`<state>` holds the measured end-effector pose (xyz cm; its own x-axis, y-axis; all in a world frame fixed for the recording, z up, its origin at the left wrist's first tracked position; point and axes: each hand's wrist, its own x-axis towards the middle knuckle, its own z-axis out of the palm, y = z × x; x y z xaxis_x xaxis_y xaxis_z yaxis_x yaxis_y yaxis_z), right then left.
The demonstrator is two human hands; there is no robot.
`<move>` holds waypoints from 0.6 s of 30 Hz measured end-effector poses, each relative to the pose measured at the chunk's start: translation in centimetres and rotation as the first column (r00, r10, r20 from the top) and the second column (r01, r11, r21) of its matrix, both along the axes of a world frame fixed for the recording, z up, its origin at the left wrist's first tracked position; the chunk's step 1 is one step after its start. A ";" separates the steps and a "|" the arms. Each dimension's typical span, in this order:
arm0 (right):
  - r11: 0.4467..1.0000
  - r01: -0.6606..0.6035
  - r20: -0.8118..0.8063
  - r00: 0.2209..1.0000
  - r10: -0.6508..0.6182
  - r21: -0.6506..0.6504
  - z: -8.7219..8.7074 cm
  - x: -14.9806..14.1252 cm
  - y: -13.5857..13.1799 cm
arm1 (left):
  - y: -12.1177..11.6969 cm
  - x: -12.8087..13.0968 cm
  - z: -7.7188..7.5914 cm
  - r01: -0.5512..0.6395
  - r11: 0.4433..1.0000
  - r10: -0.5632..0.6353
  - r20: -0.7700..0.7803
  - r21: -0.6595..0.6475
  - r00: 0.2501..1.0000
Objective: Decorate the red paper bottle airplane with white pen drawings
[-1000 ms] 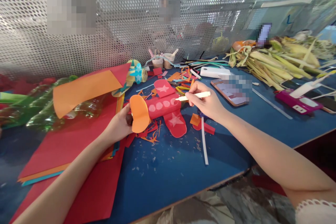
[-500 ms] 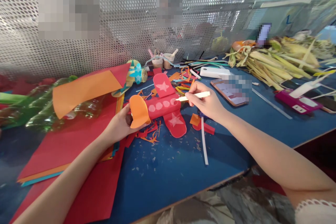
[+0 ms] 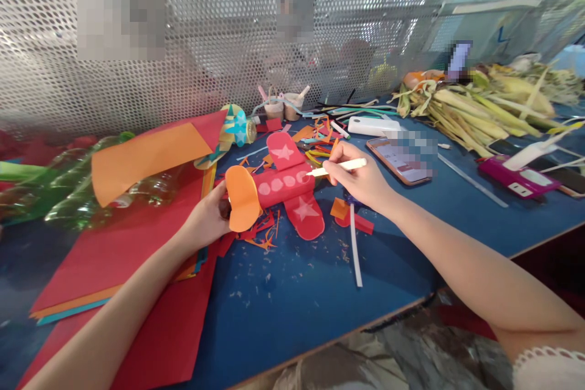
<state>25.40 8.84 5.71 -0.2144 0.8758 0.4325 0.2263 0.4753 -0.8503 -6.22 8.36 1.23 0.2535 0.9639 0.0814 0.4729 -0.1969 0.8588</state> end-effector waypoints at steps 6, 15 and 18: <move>1.000 -0.004 -0.001 1.000 0.004 -0.006 0.0 0.0 0.0 | -0.2 0.5 0.6 -0.012 0.998 0.016 0.055 -0.067 0.998; 1.000 0.009 -0.008 1.000 -0.009 0.002 0.0 0.0 0.1 | -0.1 0.2 0.1 -0.006 0.999 0.008 0.029 -0.041 1.000; 1.000 0.003 -0.002 1.000 -0.003 0.005 -0.1 0.0 0.1 | 0.0 0.1 0.0 -0.030 0.999 0.030 -0.016 -0.011 0.999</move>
<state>25.43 8.93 5.65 -0.2112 0.8744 0.4368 0.2261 0.4785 -0.8485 -6.10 8.36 1.23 0.2253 0.9720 0.0668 0.4925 -0.1728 0.8530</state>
